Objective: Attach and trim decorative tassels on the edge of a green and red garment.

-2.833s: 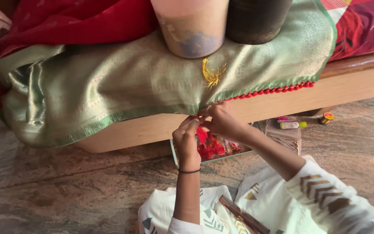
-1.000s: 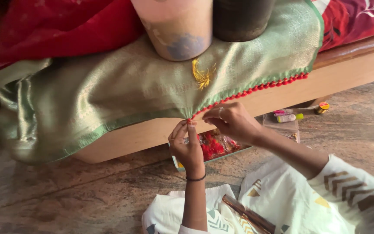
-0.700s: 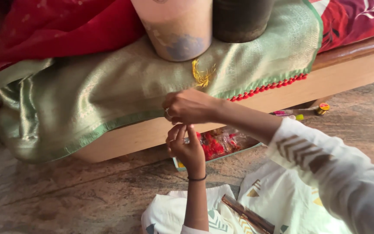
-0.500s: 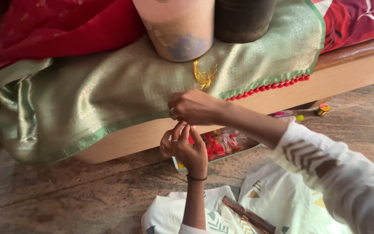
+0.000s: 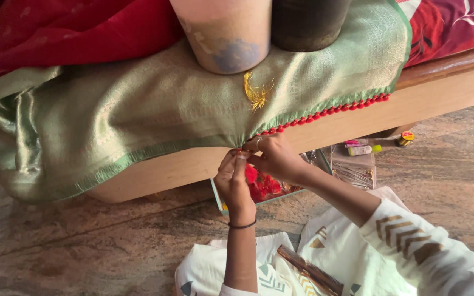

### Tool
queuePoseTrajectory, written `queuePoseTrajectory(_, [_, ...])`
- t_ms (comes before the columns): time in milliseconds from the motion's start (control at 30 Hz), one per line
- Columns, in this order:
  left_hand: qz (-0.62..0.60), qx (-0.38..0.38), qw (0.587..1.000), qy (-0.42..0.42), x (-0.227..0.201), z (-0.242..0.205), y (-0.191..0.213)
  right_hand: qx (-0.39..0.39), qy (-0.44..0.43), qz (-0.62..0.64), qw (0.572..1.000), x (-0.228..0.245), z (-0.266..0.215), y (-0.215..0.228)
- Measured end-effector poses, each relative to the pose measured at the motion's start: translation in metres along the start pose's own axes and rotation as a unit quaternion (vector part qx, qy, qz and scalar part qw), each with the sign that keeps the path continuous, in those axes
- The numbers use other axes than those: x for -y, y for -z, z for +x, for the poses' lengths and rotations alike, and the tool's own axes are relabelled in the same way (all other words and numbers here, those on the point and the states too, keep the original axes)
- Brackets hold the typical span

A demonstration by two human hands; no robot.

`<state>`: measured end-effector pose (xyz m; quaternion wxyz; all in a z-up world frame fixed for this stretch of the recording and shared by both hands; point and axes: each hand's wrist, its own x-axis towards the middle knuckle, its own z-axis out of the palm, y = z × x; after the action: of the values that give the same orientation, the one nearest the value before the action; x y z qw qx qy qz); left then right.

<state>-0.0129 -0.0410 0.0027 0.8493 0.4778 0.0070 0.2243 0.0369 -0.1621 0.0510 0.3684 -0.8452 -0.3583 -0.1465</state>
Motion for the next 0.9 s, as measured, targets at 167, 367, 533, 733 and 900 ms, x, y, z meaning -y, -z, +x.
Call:
queuePoseTrajectory(167, [0.389,-0.027,0.897,-0.208,-0.012,-0.005,0.006,-0.033,0.052,0.012,0.998,-0.014,-0.012,0.002])
queuePoseTrajectory(367, [0.579,-0.051,0.746,-0.326,-0.019,-0.004,0.0,0.003,0.137,-0.045,0.99,0.001,-0.022,0.041])
queuePoseTrajectory(533, [0.565,-0.039,0.747,-0.348,-0.041,-0.006,-0.018,0.03,0.196,-0.105,0.975,0.037,-0.001,0.05])
queuePoseTrajectory(733, [0.447,-0.049,0.866,-0.218,-0.009,0.014,0.006,0.002,-0.091,0.149,0.985,0.034,-0.009,0.051])
queuePoseTrajectory(900, [0.299,-0.029,0.951,-0.074,-0.007,0.012,-0.001,0.053,-0.146,0.115,0.981,0.013,-0.016,0.048])
